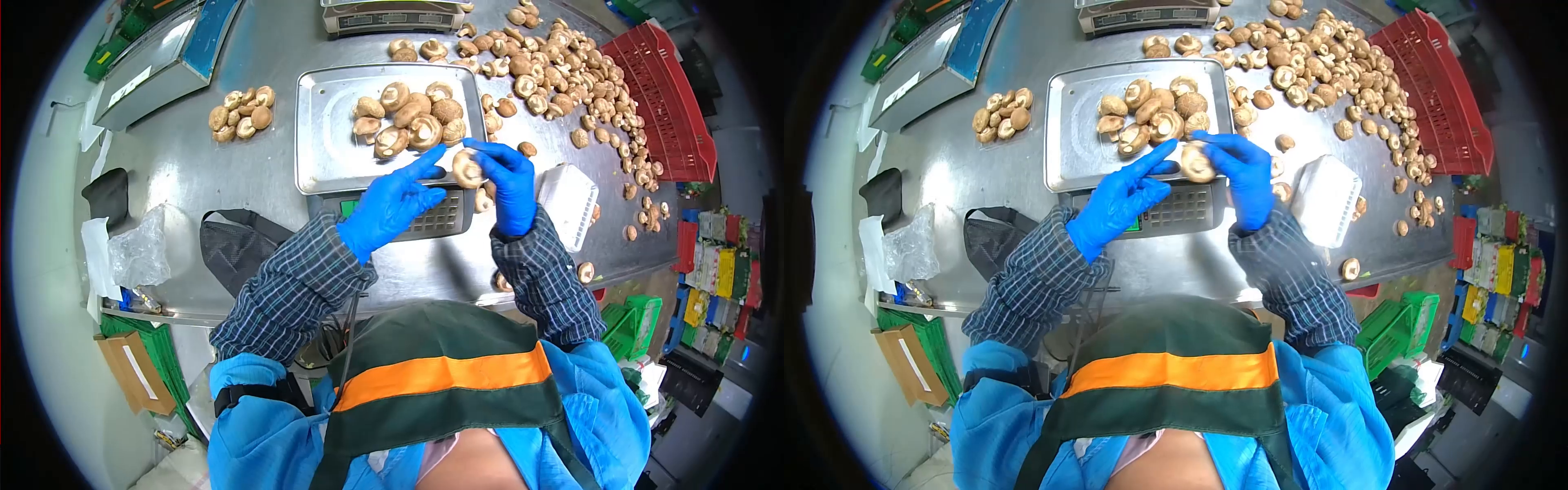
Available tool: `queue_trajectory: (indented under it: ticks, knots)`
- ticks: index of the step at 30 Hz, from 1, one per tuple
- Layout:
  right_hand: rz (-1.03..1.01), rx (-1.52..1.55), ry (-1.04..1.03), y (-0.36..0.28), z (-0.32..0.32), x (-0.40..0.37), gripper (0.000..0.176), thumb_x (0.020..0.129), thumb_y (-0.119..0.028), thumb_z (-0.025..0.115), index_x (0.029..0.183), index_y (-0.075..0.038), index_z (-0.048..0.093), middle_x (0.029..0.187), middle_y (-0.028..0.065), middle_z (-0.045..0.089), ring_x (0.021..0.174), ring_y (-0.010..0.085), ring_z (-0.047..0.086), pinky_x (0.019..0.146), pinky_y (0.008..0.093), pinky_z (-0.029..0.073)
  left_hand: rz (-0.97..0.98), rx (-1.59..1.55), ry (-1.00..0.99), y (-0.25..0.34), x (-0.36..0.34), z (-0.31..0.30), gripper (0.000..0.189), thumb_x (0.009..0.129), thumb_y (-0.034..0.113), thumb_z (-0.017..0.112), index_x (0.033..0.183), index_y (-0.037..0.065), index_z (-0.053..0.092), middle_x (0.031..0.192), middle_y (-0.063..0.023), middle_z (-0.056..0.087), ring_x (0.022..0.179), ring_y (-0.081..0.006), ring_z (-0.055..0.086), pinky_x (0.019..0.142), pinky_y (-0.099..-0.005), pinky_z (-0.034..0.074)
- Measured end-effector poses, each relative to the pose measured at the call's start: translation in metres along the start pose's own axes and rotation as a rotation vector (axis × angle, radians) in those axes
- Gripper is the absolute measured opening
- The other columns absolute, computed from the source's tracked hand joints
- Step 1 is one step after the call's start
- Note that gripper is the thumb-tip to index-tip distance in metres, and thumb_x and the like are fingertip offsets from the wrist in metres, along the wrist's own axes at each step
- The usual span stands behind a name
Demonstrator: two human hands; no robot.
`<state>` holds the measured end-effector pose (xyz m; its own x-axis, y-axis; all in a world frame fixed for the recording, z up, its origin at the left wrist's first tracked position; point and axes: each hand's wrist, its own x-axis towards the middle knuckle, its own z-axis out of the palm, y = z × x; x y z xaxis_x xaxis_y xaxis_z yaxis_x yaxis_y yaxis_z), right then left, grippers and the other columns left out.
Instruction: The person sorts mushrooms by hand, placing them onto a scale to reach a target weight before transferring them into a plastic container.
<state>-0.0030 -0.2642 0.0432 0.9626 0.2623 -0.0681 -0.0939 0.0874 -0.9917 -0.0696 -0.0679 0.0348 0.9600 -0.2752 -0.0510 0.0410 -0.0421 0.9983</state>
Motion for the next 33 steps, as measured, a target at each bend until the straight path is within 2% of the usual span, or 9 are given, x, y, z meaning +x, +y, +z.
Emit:
queue_trajectory:
  ticks: [6,9,11,14,16,20,24,30,33]
  knots:
    - [0.016,-0.248,0.302,0.042,-0.139,0.031,0.019,0.087,-0.008,0.058,0.102,0.001,0.066,0.100,0.0080,0.068,0.085,0.0132,0.061,0.078,0.0257,0.048,0.005,0.205,0.463,-0.015,-0.011,-0.059,0.066,0.077,0.013,0.072,0.136,0.016,0.043,0.125,-0.0082,0.051,0.102,-0.0178,0.049,0.090,-0.0320,0.043]
    - [-0.080,-0.695,0.169,0.059,-0.179,0.048,0.022,0.086,-0.008,0.060,0.107,-0.001,0.065,0.099,0.0078,0.068,0.084,0.0112,0.060,0.079,0.0262,0.048,-0.036,0.389,0.517,-0.019,-0.004,-0.085,0.092,0.067,0.022,0.082,0.142,0.013,0.028,0.137,-0.0124,0.034,0.119,-0.0296,0.043,0.099,-0.0404,0.041]
    - [-0.100,-0.636,0.135,0.060,-0.173,0.060,0.037,0.083,-0.009,0.065,0.119,-0.004,0.059,0.105,0.0069,0.066,0.087,0.0124,0.060,0.080,0.0272,0.047,-0.035,0.436,0.512,-0.026,0.004,-0.092,0.100,0.065,0.025,0.084,0.144,0.012,0.024,0.140,-0.0139,0.029,0.124,-0.0311,0.039,0.100,-0.0413,0.040]
    - [-0.087,-0.453,-0.131,0.019,-0.104,0.072,0.063,0.075,-0.010,0.072,0.133,-0.009,0.047,0.127,0.0131,0.051,0.109,0.0181,0.049,0.091,0.0314,0.043,-0.064,0.451,0.417,-0.043,0.025,-0.090,0.119,0.055,0.033,0.089,0.145,0.009,0.015,0.142,-0.0193,0.023,0.130,-0.0351,0.029,0.104,-0.0429,0.036]
    - [0.149,-0.339,-0.312,0.007,-0.068,0.083,0.098,0.067,-0.011,0.079,0.146,-0.016,0.022,0.141,0.0194,0.031,0.124,0.0300,0.040,0.096,0.0374,0.042,0.032,0.618,0.376,-0.057,0.044,-0.087,0.133,0.045,0.040,0.091,0.145,0.006,0.011,0.138,-0.0240,0.023,0.129,-0.0378,0.027,0.105,-0.0441,0.034]
    - [0.174,-0.275,-0.547,0.029,-0.039,0.123,0.122,0.062,-0.009,0.084,0.148,-0.018,-0.002,0.145,0.0205,0.025,0.128,0.0317,0.035,0.098,0.0381,0.042,0.050,0.511,0.323,-0.058,0.061,-0.081,0.134,0.041,0.042,0.091,0.145,0.003,0.015,0.136,-0.0244,0.030,0.123,-0.0381,0.034,0.105,-0.0456,0.032]
    - [0.189,-0.277,-0.601,0.046,-0.031,0.147,0.110,0.058,-0.001,0.082,0.147,-0.016,0.018,0.146,0.0133,0.029,0.128,0.0246,0.038,0.101,0.0382,0.041,-0.006,0.762,0.347,-0.073,0.073,-0.087,0.129,0.041,0.037,0.090,0.145,0.009,0.018,0.135,-0.0262,0.029,0.119,-0.0427,0.038,0.100,-0.0482,0.037]
    - [0.063,-0.443,-0.467,0.023,0.034,0.136,0.112,0.052,0.005,0.082,0.146,-0.020,0.024,0.138,0.0072,0.039,0.107,0.0238,0.052,0.087,0.0335,0.050,-0.143,0.658,0.405,-0.035,0.039,-0.122,0.116,0.046,0.030,0.088,0.144,0.024,0.025,0.137,-0.0242,0.026,0.121,-0.0433,0.037,0.100,-0.0501,0.038]
    - [-0.076,-0.426,-0.512,0.001,0.102,0.130,0.110,0.054,0.007,0.079,0.146,-0.019,0.023,0.138,0.0076,0.039,0.107,0.0231,0.052,0.079,0.0313,0.053,0.164,0.623,0.570,-0.036,0.002,-0.164,0.108,0.053,0.026,0.086,0.143,0.017,0.027,0.137,-0.0202,0.030,0.125,-0.0397,0.033,0.105,-0.0474,0.033]
